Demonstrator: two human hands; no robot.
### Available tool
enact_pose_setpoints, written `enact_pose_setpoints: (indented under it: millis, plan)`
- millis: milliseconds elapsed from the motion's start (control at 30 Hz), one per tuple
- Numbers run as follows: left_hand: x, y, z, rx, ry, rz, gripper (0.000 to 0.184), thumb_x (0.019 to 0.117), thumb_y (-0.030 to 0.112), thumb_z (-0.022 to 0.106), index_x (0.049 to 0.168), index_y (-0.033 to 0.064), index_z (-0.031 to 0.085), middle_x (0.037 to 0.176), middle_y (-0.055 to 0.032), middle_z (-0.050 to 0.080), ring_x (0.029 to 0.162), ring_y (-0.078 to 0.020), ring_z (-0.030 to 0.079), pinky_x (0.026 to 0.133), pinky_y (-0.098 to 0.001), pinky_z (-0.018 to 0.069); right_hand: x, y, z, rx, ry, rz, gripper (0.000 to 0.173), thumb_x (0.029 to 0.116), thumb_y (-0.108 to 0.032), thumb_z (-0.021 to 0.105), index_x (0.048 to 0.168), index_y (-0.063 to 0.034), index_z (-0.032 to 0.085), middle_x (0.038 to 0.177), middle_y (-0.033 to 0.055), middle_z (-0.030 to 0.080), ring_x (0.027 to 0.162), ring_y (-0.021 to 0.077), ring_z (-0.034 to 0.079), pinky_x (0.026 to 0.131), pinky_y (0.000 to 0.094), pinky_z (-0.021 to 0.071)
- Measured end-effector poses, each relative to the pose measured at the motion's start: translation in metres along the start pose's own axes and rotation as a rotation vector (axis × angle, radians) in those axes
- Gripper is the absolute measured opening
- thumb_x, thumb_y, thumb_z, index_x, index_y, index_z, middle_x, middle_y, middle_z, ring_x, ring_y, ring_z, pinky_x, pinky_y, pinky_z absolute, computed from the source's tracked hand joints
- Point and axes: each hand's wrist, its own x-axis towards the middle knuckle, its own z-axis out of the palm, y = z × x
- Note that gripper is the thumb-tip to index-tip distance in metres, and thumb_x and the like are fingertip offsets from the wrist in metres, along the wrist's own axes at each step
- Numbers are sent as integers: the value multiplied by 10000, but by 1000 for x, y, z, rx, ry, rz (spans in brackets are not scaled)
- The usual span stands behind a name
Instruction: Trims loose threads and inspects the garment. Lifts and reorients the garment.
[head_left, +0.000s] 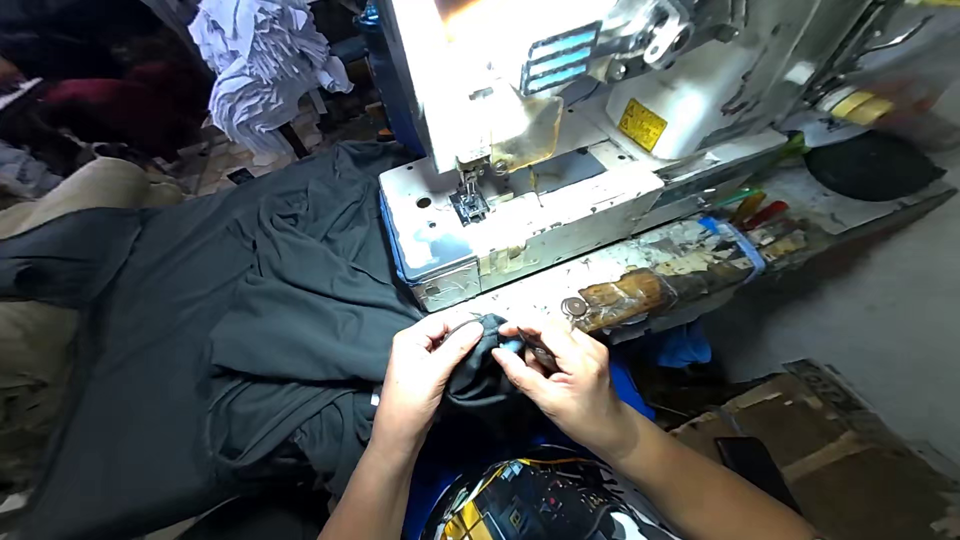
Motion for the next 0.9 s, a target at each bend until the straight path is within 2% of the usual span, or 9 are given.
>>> enact_pose_setpoints:
  millis: [133, 200, 267, 367, 433, 600, 700, 767, 900]
  plan:
    - [1, 1, 3, 28, -41, 26, 102, 942, 78, 661, 899, 53, 750, 850, -3, 732, 781, -41, 686, 743, -207, 576, 3, 1, 2, -14, 20, -23, 126, 891, -71, 631, 907, 7, 727, 779, 68, 684, 711, 5, 598, 678, 93, 463]
    - [1, 0, 2, 23, -70, 31, 99, 945, 79, 663, 896, 57, 746, 858, 1, 730, 794, -39, 686, 756, -207, 577, 4, -1, -4, 324, -46, 106, 91, 875, -37, 618, 886, 4, 698, 787, 11, 671, 695, -47, 568, 637, 79, 448]
    - [1, -2, 1, 10, -96, 33, 105, 946, 80, 664, 873, 73, 739, 839, 24, 718, 777, -19, 669, 741, -192, 564, 3, -6, -20, 800, -166, 245, 83, 904, -36, 623, 931, -92, 679, 857, -77, 681, 689, -87, 557, 584, 82, 441]
    - [3, 0, 1, 15, -111, 58, 120, 949, 81, 664, 859, 90, 743, 828, 48, 706, 762, 6, 650, 724, -169, 549, 2, -8, -41, 1098, -284, 175, 128, 970, -84, 631, 1070, -135, 692, 987, -97, 717, 864, -80, 636, 741, 92, 514]
    - [4, 1, 0, 30, -110, 71, 116, 955, 86, 663, 875, 87, 746, 839, 45, 714, 771, 3, 657, 733, -175, 554, 1, -7, -44, 1128, -266, 150, 155, 966, -66, 630, 1092, -123, 701, 1014, -81, 730, 913, -59, 657, 786, 110, 530]
    - [4, -2, 0, 41, -95, 75, 150, 981, 74, 618, 916, 61, 752, 859, 25, 728, 790, -16, 677, 754, -195, 571, 2, 2, -34, 1074, -203, 195, 140, 976, -106, 635, 1078, -160, 714, 983, -84, 700, 725, -86, 550, 589, 82, 428]
    - [2, -2, -2, 74, -91, 99, 156, 983, 73, 613, 927, 48, 756, 894, 8, 737, 825, -27, 685, 785, -203, 576, 0, 3, -37, 1067, -220, 122, 143, 968, -141, 641, 1083, -188, 712, 988, -96, 685, 816, -62, 588, 673, 106, 470]
    - [1, -3, -4, 106, -82, 119, 151, 987, 92, 620, 925, 54, 752, 877, 11, 734, 817, -24, 683, 780, -200, 572, 2, 0, -42, 1036, -242, 36, 138, 985, -156, 636, 1103, -174, 704, 1033, -94, 703, 926, -49, 633, 792, 120, 514]
    - [0, 0, -3, 133, -75, 133, 154, 980, 100, 620, 916, 59, 754, 865, 27, 727, 803, -7, 672, 765, -184, 562, 4, -4, -39, 963, -200, 68, 122, 1032, -161, 584, 1103, -149, 681, 1004, -89, 690, 805, -74, 595, 696, 94, 486]
